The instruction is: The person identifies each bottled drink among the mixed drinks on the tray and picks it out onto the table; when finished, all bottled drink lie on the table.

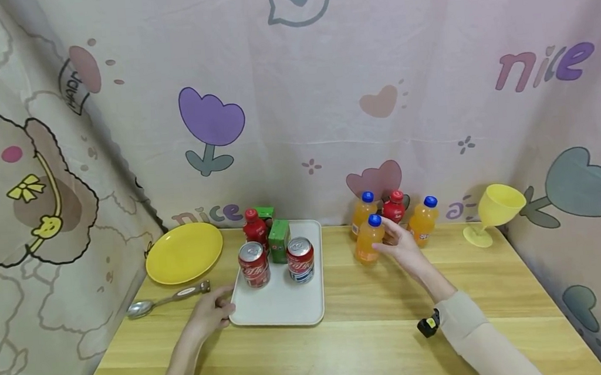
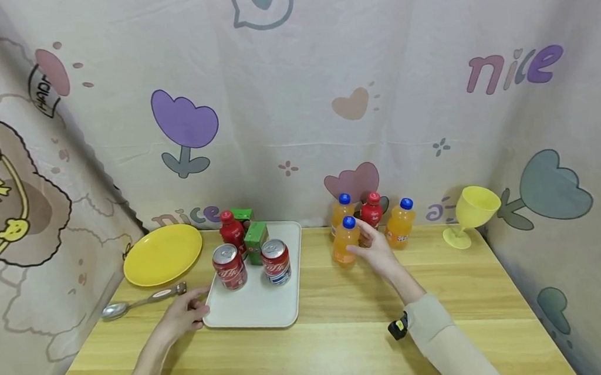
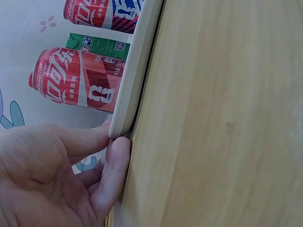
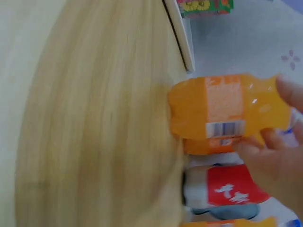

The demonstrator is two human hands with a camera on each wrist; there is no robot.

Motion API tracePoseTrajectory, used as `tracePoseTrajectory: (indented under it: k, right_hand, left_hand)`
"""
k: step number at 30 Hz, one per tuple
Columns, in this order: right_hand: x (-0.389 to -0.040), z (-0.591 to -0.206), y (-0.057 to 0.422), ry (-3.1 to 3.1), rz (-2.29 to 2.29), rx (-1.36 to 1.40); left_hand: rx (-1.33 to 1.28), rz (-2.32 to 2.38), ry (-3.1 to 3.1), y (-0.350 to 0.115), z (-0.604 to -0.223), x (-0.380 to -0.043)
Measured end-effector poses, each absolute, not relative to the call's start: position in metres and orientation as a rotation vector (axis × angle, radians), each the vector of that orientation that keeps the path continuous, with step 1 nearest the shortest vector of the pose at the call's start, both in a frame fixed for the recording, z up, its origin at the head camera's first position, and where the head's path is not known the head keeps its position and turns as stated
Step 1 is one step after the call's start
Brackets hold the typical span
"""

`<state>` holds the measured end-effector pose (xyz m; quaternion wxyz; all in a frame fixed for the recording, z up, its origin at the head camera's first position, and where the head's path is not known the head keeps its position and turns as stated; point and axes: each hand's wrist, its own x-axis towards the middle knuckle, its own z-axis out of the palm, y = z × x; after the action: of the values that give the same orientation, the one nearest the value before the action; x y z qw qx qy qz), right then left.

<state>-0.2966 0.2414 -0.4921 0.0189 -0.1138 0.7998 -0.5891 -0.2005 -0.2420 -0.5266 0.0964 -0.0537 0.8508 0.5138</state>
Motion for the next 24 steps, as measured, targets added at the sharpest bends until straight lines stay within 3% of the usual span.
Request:
tracePoseTrajectory:
  k: [7, 11, 17, 24]
  right_hand:
    - [-0.266, -0.482, 0.225, 2.751, -2.027, -0.41]
    - [-0.25, -0.48, 0.209, 3.022, -2.013, -0.684]
    - [-0.238, -0.478, 0.181, 3.23, -1.312, -1.229]
    - [-0.242, -0.472, 0.147, 3.15, -0.75, -1.222]
  left_hand:
    - [-0.168, 1.503, 2.517, -0.242, -0.524, -0.197]
    - [-0.18, 1.508, 2.51, -0.243, -0.523, -0.197]
    - [-0.155, 1.523, 2.539, -0.241, -0.524, -0.2]
    - [-0.153, 1.532, 2.533, -0.239, -0.525, -0.198]
